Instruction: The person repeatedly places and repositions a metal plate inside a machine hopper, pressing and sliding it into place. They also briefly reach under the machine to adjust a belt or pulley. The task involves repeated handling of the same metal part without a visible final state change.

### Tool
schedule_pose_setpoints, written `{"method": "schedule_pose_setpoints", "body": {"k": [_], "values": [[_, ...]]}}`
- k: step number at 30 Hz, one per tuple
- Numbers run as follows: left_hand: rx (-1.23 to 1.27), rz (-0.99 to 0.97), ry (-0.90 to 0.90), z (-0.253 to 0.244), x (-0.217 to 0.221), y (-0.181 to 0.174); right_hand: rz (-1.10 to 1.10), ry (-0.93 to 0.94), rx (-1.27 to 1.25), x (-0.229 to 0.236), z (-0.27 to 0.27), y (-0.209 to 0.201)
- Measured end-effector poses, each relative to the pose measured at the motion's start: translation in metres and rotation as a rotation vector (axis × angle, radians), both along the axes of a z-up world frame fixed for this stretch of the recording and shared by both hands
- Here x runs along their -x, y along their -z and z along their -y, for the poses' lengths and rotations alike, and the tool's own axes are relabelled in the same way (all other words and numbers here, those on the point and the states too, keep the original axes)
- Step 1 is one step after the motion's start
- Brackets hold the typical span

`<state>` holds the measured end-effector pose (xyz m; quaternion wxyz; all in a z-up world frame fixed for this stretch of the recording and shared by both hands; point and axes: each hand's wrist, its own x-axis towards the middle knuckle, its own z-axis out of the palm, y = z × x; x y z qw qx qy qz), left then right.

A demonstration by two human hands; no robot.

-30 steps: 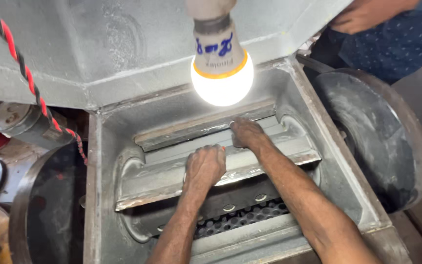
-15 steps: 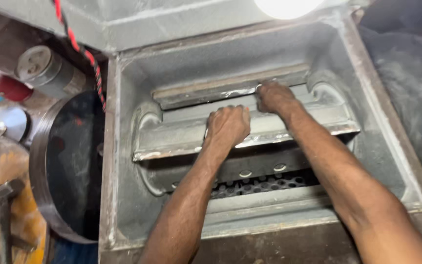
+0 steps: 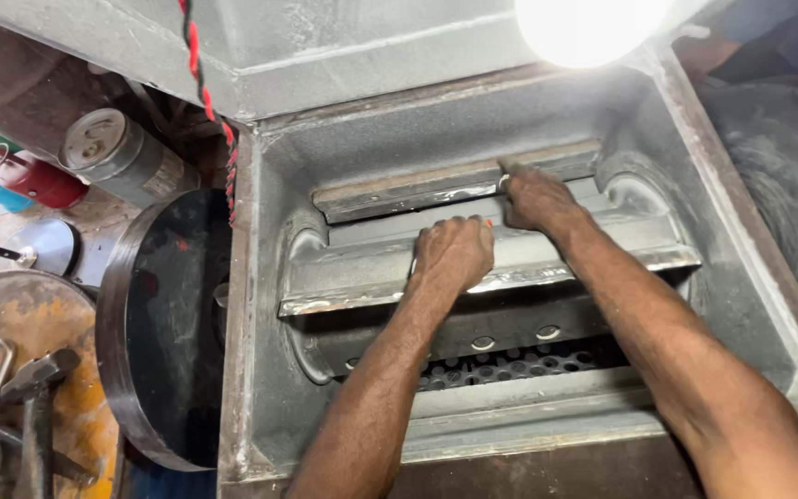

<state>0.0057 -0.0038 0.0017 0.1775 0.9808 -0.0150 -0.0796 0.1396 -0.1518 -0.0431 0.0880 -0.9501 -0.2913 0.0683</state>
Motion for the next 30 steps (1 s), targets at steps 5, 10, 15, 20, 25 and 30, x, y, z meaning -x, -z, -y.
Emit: {"method": "schedule_pose_setpoints", "body": {"k": [5, 10, 15, 20, 25, 30], "values": [[0.034, -0.018, -0.03, 0.002, -0.001, -0.003, -0.228, 0.073, 0.085, -0.004, -0.003, -0.006], [0.018, 0.05, -0.01, 0.002, -0.001, 0.001, -0.152, 0.095, 0.115, -0.003, -0.002, 0.001], [0.016, -0.056, -0.032, 0.001, -0.002, -0.003, -0.189, 0.069, 0.157, -0.008, -0.002, 0.007], [0.052, 0.072, -0.017, -0.001, 0.001, -0.004, -0.173, 0.062, 0.143, -0.007, -0.003, 0.006], [0.064, 0.073, -0.049, 0.0, 0.001, -0.009, -0.139, 0.1, 0.034, 0.011, -0.001, -0.024], [0.012, -0.052, -0.01, 0.001, 0.001, -0.009, -0.087, 0.098, -0.132, 0.033, 0.001, -0.059]]}}
